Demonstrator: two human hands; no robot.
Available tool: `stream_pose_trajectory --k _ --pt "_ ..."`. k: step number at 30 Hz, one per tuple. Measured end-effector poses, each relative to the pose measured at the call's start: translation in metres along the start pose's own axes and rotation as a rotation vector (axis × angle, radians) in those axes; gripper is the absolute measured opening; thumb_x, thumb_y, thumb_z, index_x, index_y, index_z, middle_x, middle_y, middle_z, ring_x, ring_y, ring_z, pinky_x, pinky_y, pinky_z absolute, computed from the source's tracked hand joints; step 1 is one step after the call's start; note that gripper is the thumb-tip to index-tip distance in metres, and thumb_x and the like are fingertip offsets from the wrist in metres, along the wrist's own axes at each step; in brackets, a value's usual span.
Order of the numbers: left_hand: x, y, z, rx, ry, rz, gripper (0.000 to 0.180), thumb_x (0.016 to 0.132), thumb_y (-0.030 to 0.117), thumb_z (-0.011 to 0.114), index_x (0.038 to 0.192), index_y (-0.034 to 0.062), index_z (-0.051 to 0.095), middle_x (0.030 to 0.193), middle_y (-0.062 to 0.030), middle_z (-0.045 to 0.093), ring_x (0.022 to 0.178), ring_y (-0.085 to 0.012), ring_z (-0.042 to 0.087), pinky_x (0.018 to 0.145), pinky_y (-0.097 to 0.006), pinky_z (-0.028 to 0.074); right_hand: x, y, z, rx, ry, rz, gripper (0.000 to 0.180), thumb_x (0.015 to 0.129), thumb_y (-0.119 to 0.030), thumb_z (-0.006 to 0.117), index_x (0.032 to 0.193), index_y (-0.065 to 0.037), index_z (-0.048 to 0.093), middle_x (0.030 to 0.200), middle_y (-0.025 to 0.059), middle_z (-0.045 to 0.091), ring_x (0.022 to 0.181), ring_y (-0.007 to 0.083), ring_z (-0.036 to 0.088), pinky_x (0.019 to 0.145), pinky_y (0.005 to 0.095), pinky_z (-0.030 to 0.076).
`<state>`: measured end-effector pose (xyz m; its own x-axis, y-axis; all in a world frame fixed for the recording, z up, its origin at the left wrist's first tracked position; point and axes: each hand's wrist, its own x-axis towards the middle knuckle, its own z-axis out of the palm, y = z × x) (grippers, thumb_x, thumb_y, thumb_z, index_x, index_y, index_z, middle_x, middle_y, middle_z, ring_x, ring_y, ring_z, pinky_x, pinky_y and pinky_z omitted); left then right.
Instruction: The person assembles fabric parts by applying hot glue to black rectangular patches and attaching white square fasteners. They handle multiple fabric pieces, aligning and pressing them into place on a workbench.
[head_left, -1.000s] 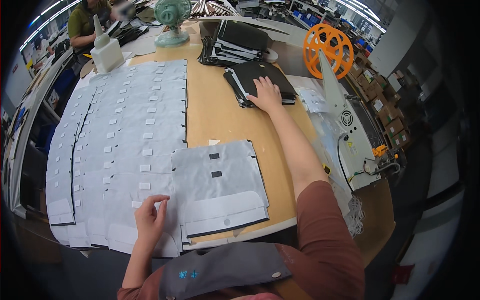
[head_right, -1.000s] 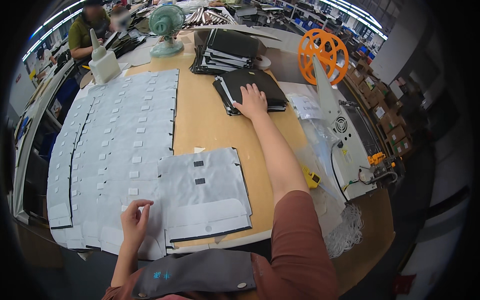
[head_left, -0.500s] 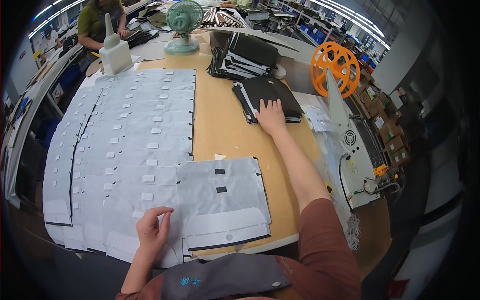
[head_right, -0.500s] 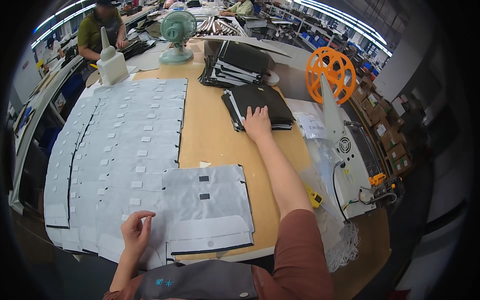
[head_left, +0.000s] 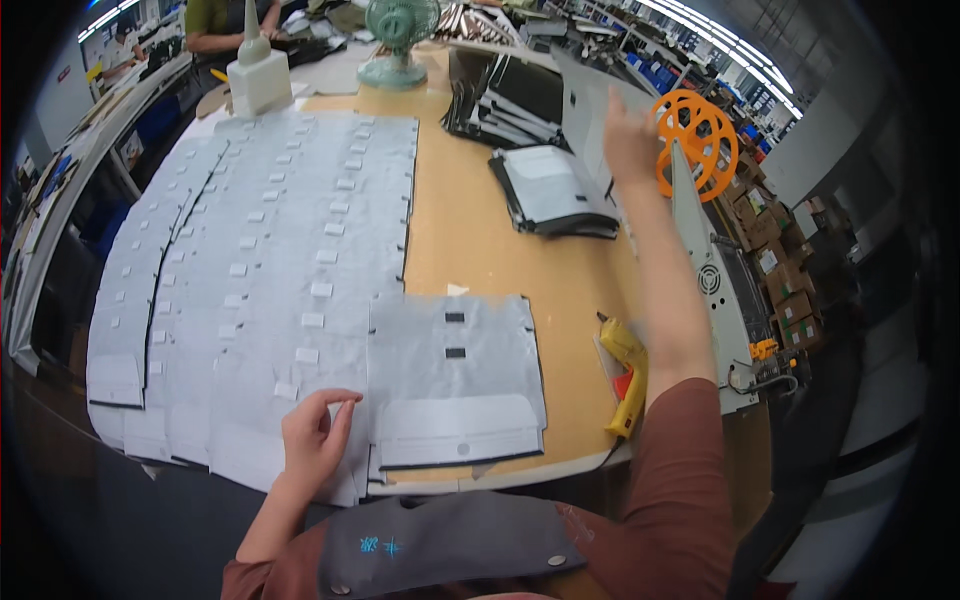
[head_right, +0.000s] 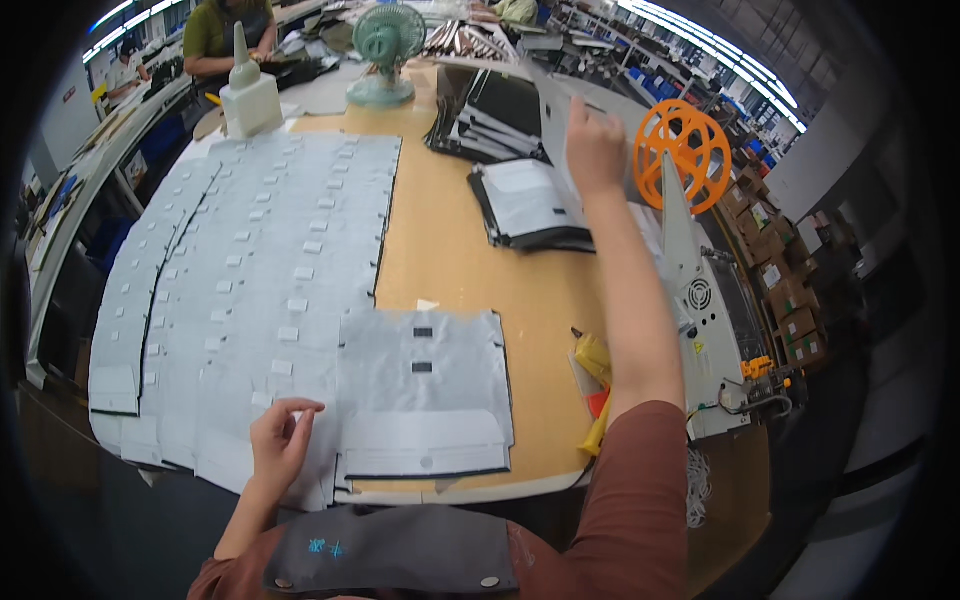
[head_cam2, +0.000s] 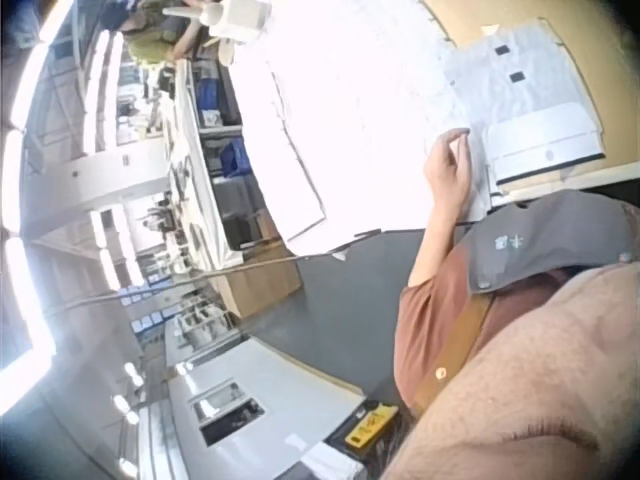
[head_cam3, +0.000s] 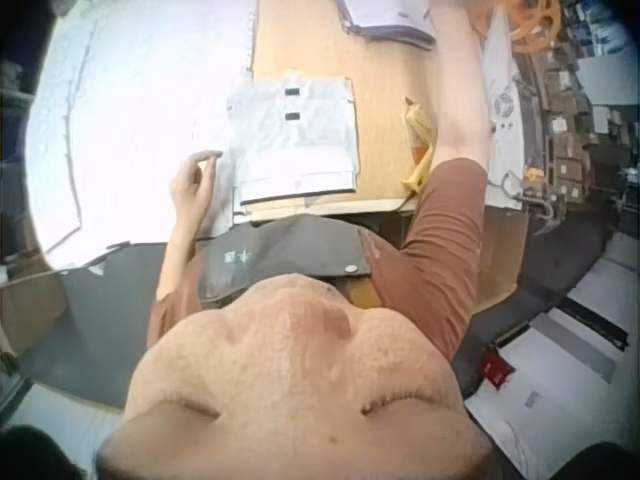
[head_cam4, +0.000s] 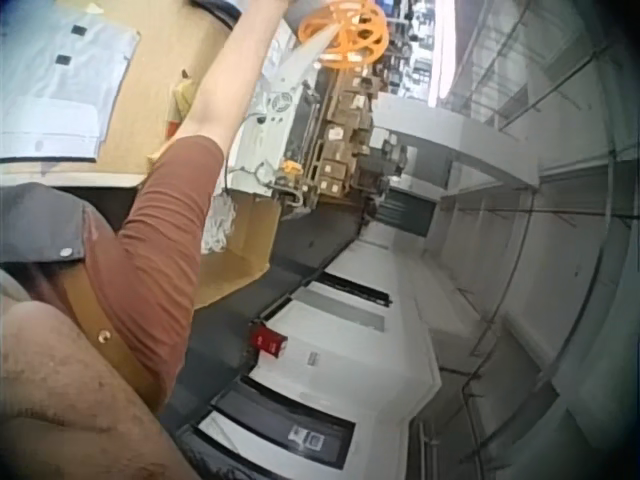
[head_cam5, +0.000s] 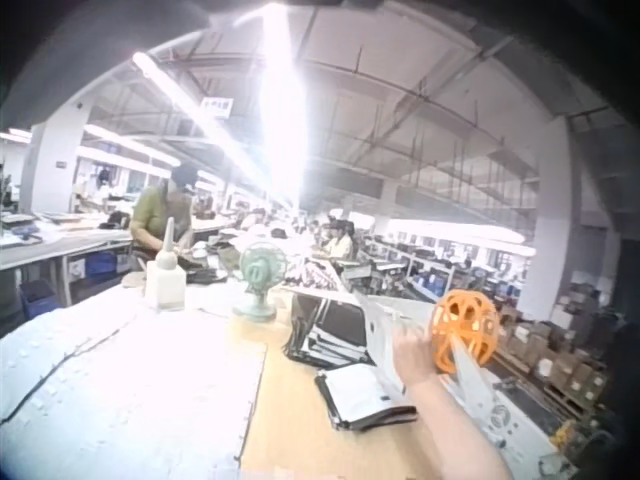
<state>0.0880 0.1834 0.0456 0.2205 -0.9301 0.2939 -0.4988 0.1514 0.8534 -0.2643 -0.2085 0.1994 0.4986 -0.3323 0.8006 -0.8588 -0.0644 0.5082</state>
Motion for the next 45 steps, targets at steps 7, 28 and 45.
stream_pose_trajectory --k 7,28,45 --pt "-0.010 0.012 0.011 -0.610 -0.362 -0.501 0.035 0.098 0.026 0.053 0.123 0.0014 0.057 0.106 -0.0053 0.069 0.052 -0.0004 0.032 0.046 -0.017 0.028 0.027 -0.045 -0.186 1.187 0.090 0.526 0.030 0.097 -0.004 0.047 0.122 0.007 0.060 0.110 0.0132 0.068 0.099 0.0158 0.063 0.089 0.0261 0.047" --pt "-0.034 -0.012 0.028 -0.018 -0.258 -0.292 0.064 0.090 0.011 0.066 0.144 0.0029 0.034 0.103 -0.0163 0.068 0.094 -0.0198 0.067 0.083 -0.031 0.052 -0.279 -0.121 -0.381 1.461 -0.865 1.287 0.022 0.096 -0.007 0.058 0.112 0.002 0.069 0.095 0.0023 0.070 0.084 0.0048 0.058 0.077 0.0199 0.046" --pt "-0.019 -0.004 0.033 0.263 -0.272 -0.036 0.032 0.082 0.011 0.071 0.113 0.0091 0.064 0.092 -0.0110 0.068 0.074 -0.0237 0.061 0.066 -0.033 0.049 -0.310 -0.126 -0.374 1.489 -0.796 1.198 0.019 0.090 0.001 0.062 0.106 0.000 0.071 0.083 0.0055 0.071 0.074 0.0034 0.061 0.067 0.0205 0.049"
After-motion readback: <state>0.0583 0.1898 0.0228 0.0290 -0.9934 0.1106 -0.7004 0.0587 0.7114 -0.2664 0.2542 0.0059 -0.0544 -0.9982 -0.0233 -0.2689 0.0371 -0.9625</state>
